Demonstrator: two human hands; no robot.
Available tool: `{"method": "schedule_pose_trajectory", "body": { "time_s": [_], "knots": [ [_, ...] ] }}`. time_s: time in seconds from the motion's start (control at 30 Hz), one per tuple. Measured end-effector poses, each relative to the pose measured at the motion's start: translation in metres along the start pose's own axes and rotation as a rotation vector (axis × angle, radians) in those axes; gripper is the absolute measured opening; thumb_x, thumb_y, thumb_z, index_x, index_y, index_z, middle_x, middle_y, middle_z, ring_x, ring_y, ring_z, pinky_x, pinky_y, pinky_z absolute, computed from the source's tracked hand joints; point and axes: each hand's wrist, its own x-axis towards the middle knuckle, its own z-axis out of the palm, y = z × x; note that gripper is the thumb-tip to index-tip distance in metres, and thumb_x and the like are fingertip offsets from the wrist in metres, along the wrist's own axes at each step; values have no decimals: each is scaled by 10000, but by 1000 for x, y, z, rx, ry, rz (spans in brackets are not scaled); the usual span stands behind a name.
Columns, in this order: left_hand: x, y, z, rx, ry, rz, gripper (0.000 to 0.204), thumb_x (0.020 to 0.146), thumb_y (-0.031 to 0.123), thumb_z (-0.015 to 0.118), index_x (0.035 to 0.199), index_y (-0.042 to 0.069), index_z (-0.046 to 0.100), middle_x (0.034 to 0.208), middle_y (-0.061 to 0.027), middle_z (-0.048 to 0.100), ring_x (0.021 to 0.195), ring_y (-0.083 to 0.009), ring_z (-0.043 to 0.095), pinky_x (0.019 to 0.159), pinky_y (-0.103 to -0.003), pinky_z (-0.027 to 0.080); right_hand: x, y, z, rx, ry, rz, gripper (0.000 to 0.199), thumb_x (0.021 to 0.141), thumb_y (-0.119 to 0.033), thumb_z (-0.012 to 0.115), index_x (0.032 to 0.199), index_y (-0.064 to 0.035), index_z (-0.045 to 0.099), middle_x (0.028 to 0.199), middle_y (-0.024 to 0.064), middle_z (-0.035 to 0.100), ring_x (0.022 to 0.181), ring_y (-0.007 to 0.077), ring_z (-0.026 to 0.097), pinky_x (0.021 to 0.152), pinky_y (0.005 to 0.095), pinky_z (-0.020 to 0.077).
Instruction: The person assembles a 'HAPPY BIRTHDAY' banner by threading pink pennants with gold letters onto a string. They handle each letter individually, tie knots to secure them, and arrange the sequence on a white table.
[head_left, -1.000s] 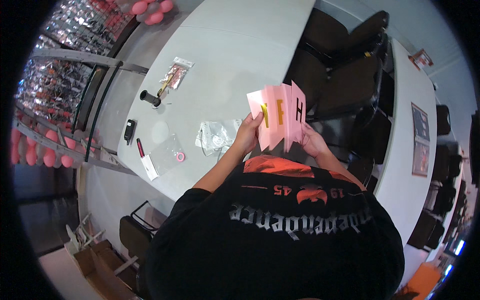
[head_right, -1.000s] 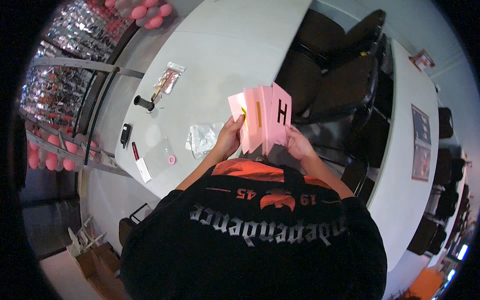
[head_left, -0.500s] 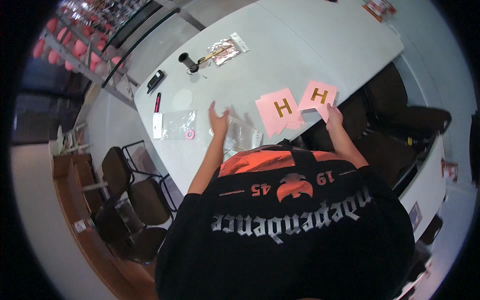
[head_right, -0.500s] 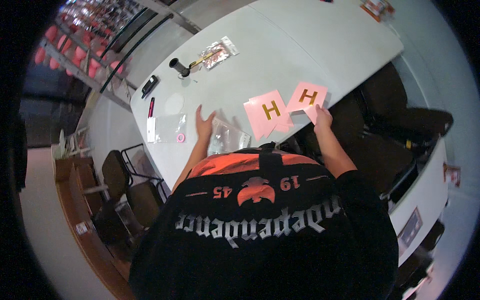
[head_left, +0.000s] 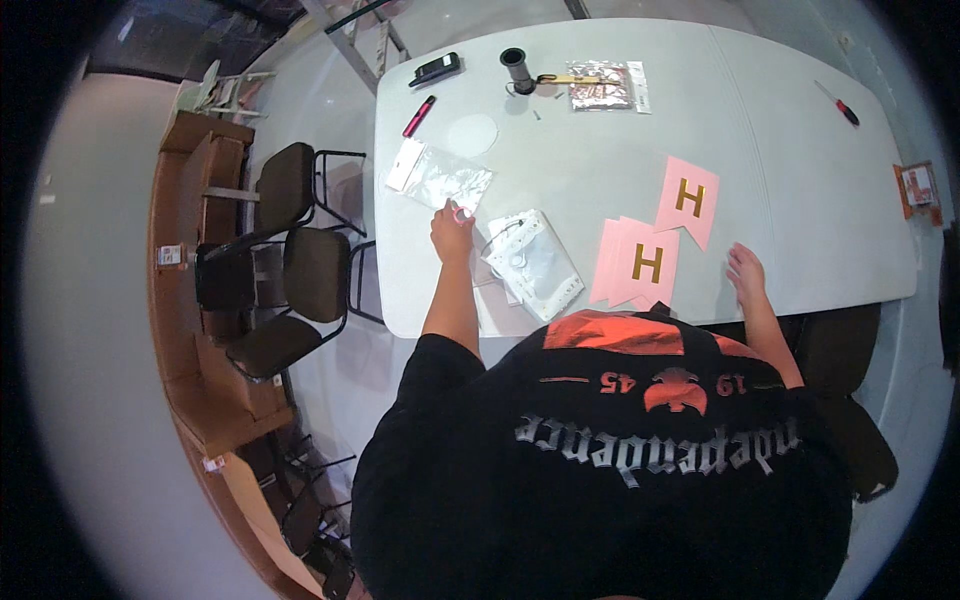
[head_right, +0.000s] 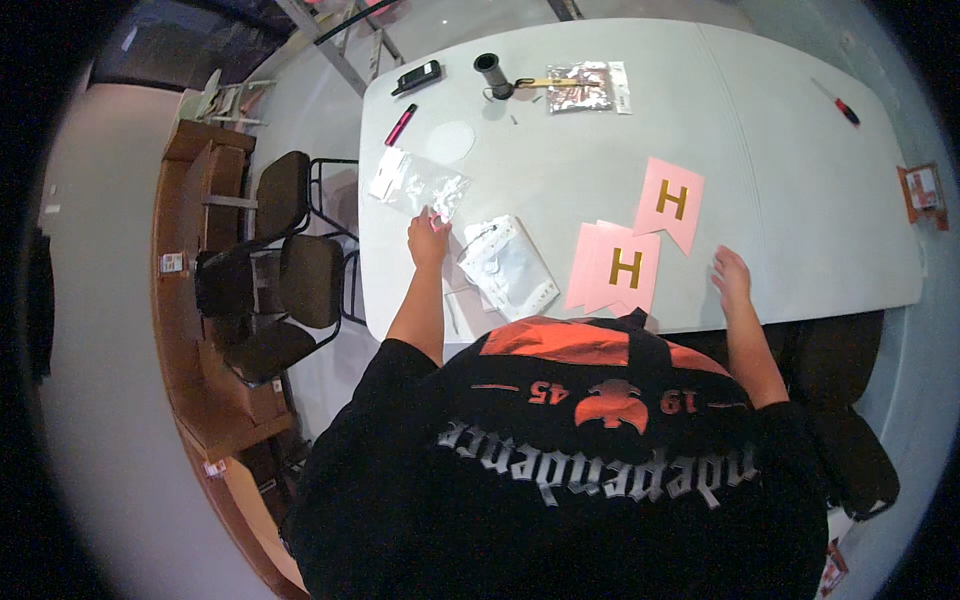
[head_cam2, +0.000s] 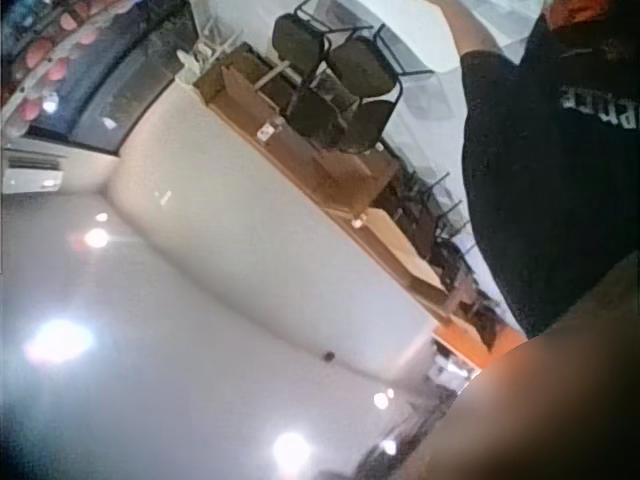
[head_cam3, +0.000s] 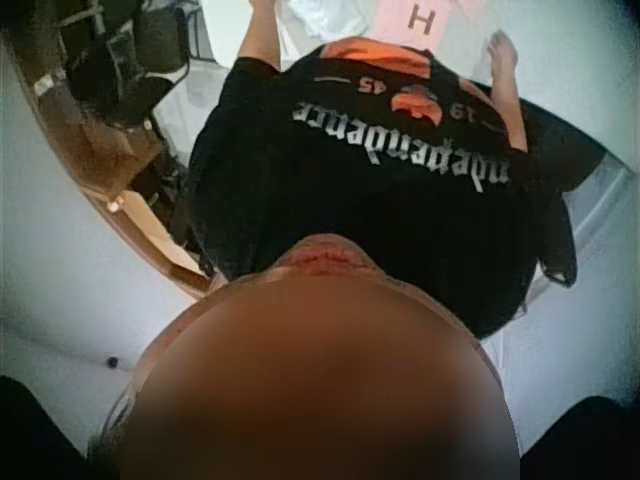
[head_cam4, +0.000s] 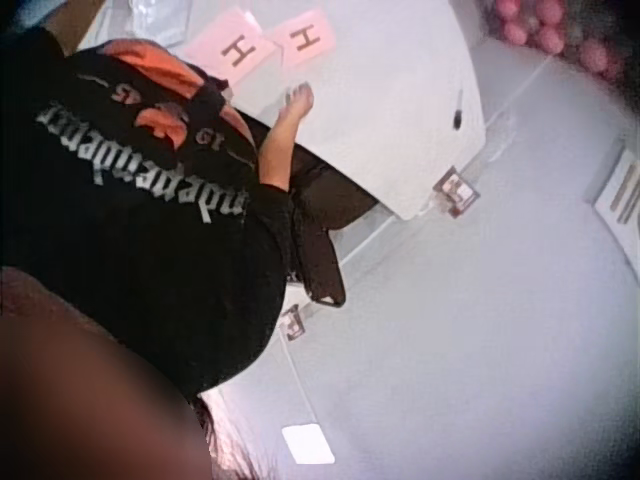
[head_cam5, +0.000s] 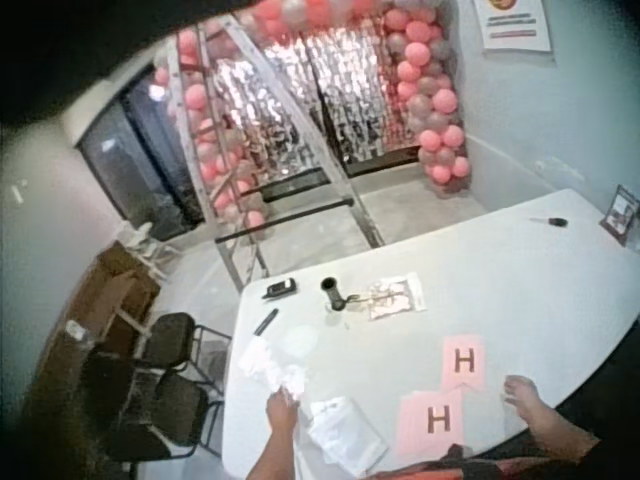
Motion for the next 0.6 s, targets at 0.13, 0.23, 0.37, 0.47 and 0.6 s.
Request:
{"method": "schedule_pose_trajectory", "body": {
  "time_s": [0.13,0.23,0.37,0.47,0.6],
  "knots": [
    [-1,-1,2,-77,39,-25,190,738,173,666,827,16,610,832,-168,591,810,-331,557,716,-414,445,6,16,-49,20,21,3,401,851,-316,557,1190,-104,520,1105,39,554,1006,193,499,842,356,401],
    [-8,3,4,-44,19,58,196,773,210,640,771,17,603,773,-176,578,772,-338,547,700,-424,438,5,34,-83,46,67,-21,338,830,-283,583,1117,-107,562,976,14,585,888,161,534,755,327,431],
    [-22,8,2,-62,-31,114,338,826,311,581,704,-4,594,757,-186,579,764,-351,557,677,-437,437,-2,81,-136,57,173,-32,276,814,-236,606,1048,-92,592,889,18,599,785,157,552,649,315,452],
    [-27,-4,5,-128,22,194,277,784,274,622,737,2,613,756,-183,609,732,-354,578,666,-428,457,-23,124,-181,98,456,8,236,804,-173,609,1018,-77,625,902,30,630,781,170,574,664,304,468],
    [-26,-36,16,12,-231,152,261,792,256,568,785,2,627,807,-195,611,784,-371,581,693,-462,465,-105,164,-236,-368,947,-197,217,781,-102,600,978,-39,664,999,126,649,954,250,592,861,328,443]
  ]
}}
